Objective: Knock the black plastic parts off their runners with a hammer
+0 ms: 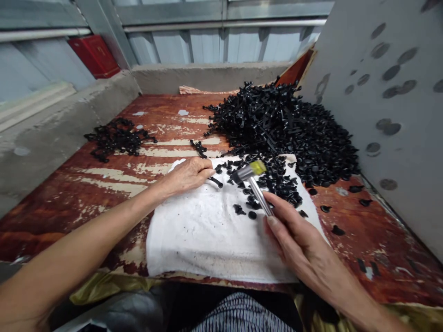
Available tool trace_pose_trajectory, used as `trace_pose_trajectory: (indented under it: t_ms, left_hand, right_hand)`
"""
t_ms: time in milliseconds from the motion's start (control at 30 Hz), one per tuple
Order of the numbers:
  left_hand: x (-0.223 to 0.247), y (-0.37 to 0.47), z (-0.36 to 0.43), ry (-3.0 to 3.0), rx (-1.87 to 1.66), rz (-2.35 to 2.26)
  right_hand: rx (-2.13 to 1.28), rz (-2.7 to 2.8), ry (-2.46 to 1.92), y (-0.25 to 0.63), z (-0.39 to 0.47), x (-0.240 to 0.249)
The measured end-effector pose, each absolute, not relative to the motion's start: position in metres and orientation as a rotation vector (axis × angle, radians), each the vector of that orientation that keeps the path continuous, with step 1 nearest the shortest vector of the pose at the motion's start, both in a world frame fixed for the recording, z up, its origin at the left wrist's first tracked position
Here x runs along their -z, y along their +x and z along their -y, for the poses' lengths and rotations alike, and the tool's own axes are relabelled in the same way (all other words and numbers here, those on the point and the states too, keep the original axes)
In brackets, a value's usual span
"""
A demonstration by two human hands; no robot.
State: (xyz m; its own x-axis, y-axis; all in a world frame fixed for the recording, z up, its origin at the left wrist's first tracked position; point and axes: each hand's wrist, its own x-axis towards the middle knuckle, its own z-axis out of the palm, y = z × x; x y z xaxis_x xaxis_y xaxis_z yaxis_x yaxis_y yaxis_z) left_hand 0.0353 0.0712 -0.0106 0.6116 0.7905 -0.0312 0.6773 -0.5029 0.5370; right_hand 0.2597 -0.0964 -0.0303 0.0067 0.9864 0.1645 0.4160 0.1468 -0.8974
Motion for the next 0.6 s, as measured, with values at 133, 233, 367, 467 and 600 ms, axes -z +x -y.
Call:
trace_pose_trajectory:
  t_ms: [133,233,367,467,600]
  left_hand:
    - [0.011,0.034,-0.071,2.329,-0.293,-1.146]
    - [0.011,0.034,-0.071,2.333,-0.286,-1.105]
    - [0.014,0.035,-0.072,2.338,-0.285,-1.153]
    - [0.015,0.035,-0.072,2.324,-0.314,-1.147]
    - [0.015,0.035,-0.072,2.298,-0.308,-1.149]
  right_hand:
    - [-0.384,1.936,-1.244,0.255,0.064,0.009]
    - [-0.226,2.035,-1.301,0.251,0.042,0.006]
    - [-0.274,2.211,-1.352,0.248,0.030,0.012]
    - [-0.230,2.117,-1.318,0.247,0.034,0.013]
    - [-0.239,2.204,-1.379,0.249,0.035,0.015]
